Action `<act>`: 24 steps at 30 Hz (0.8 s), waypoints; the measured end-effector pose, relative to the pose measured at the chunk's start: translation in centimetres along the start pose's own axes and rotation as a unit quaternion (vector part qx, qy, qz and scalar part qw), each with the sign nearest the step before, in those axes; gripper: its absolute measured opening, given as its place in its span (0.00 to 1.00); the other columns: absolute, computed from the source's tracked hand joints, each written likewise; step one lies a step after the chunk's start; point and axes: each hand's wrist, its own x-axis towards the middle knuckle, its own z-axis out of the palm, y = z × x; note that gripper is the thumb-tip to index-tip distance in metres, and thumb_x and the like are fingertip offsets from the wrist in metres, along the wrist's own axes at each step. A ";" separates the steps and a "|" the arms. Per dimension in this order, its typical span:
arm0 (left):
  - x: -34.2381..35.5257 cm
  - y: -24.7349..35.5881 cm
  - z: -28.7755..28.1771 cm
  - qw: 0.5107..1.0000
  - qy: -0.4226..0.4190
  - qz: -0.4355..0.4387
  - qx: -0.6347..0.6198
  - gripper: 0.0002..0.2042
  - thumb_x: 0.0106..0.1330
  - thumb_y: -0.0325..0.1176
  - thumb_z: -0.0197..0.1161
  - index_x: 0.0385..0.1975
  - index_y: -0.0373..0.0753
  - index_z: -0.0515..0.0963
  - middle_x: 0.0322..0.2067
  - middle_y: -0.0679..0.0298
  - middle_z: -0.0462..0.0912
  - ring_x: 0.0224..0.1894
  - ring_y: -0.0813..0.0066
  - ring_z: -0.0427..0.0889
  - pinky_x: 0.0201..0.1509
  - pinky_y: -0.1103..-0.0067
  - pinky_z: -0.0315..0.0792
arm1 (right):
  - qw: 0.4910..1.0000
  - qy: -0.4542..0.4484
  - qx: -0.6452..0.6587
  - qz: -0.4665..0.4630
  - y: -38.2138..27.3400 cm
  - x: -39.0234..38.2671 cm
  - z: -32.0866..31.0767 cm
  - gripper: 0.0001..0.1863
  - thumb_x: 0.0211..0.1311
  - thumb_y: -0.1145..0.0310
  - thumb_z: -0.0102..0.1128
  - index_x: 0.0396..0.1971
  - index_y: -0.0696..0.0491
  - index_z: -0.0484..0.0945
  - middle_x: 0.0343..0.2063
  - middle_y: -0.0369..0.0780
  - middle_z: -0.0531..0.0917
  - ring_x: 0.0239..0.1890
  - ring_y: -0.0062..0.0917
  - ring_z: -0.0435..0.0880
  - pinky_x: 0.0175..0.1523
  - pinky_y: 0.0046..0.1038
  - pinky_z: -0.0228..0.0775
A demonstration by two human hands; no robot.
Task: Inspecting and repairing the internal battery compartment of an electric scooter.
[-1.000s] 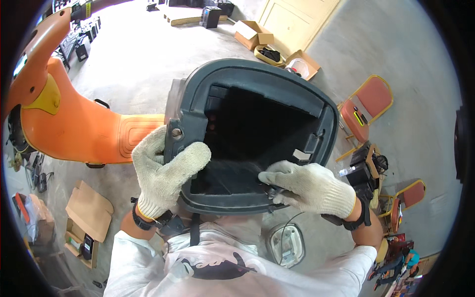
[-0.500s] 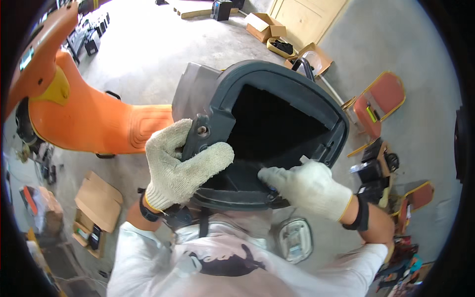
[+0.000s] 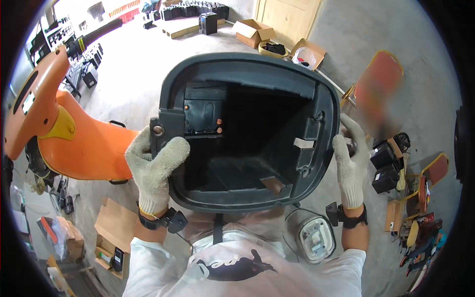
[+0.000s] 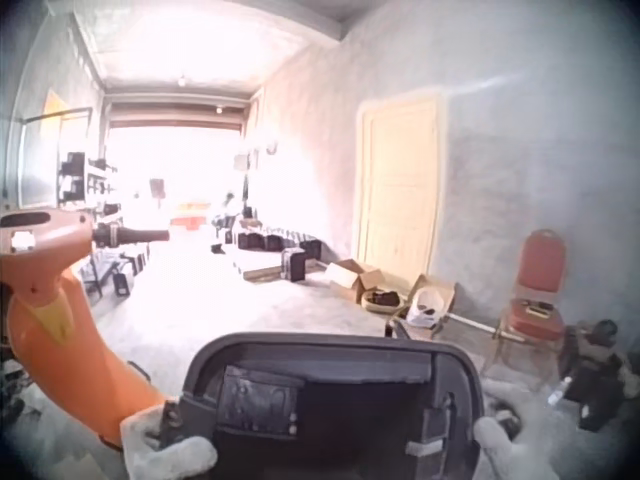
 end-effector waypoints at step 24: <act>-4.7 6.6 8.3 0.989 -0.060 0.089 -0.106 0.29 0.56 0.27 0.80 0.58 0.31 0.77 0.48 0.57 0.87 0.46 0.69 0.89 0.56 0.75 0.82 | 0.889 0.266 0.370 0.055 -4.0 -10.2 -15.6 0.18 0.76 0.52 0.59 0.41 0.54 0.83 0.28 0.36 0.87 0.27 0.24 0.87 0.40 0.28 0.85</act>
